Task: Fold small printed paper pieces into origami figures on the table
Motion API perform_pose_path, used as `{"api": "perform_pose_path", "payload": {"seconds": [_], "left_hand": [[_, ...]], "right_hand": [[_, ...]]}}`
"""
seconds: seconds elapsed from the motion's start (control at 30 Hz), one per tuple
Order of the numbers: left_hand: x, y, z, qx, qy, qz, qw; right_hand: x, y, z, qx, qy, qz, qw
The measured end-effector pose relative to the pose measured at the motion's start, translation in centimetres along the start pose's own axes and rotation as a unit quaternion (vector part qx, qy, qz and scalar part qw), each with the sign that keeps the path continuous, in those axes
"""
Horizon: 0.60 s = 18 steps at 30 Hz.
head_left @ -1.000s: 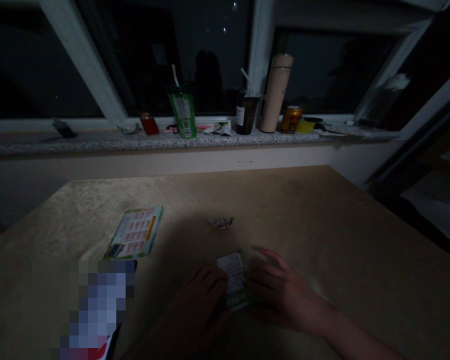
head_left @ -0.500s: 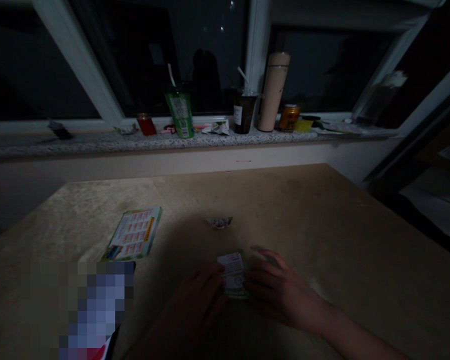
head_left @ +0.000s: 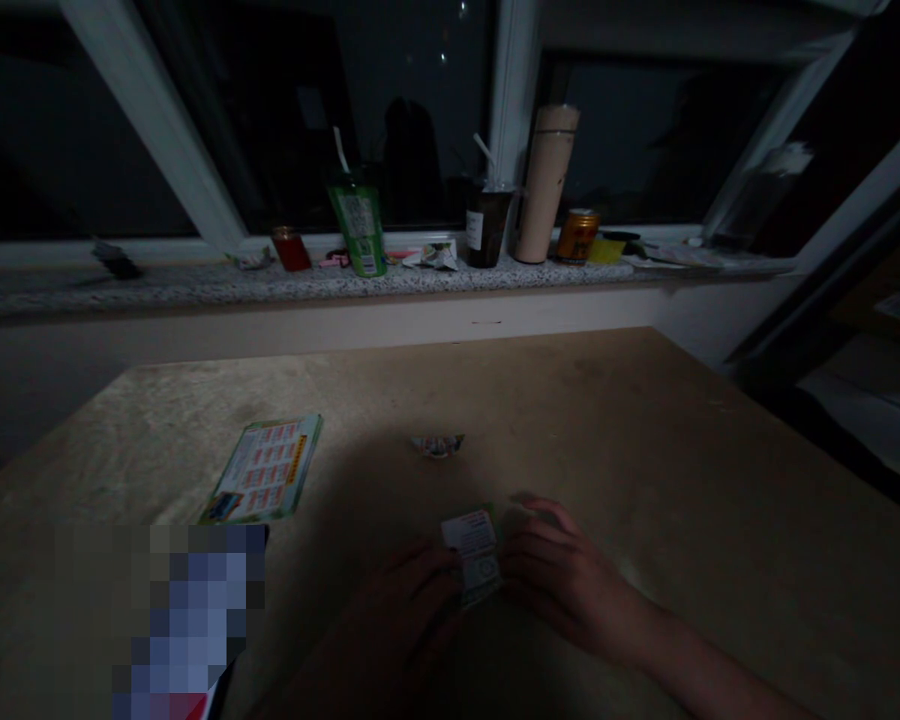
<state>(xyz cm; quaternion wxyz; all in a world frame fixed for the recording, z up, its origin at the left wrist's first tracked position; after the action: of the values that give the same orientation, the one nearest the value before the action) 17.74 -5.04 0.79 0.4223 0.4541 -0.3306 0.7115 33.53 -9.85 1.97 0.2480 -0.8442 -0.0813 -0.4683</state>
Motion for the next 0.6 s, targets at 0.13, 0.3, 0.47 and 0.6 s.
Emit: {"api": "perform_pose_path", "payload": {"seconds": [0.13, 0.3, 0.47, 0.6], "left_hand": [[-0.3, 0.0, -0.3, 0.013, -0.022, -0.022, 0.999], [-0.7, 0.2, -0.5, -0.033, -0.079, -0.046, 0.995], [-1.4, 0.7, -0.9, -0.017, -0.088, -0.082, 0.993], [-1.8, 0.3, -0.1, -0.028, -0.055, -0.157, 0.986]], "right_hand": [[0.2, -0.1, 0.5, -0.022, -0.027, 0.001, 0.999], [0.2, -0.1, 0.9, -0.039, -0.060, 0.006, 0.997], [0.3, -0.2, 1.5, -0.060, -0.076, 0.035, 0.995], [0.5, -0.3, 2.0, -0.083, -0.091, 0.070, 0.990]]}}
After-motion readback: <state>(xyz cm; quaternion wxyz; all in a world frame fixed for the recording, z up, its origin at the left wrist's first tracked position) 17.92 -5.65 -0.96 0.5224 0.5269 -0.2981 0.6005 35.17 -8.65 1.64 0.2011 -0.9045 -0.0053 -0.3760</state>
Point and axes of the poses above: each hand's wrist, its own y-axis away from the middle knuckle, its own x-axis out of the back of the hand, z = x × y, the point moved 6 cm from there along -y, towards the middle knuckle, and after that the axes turned 1 degree about -y, right-handed, at the moved point
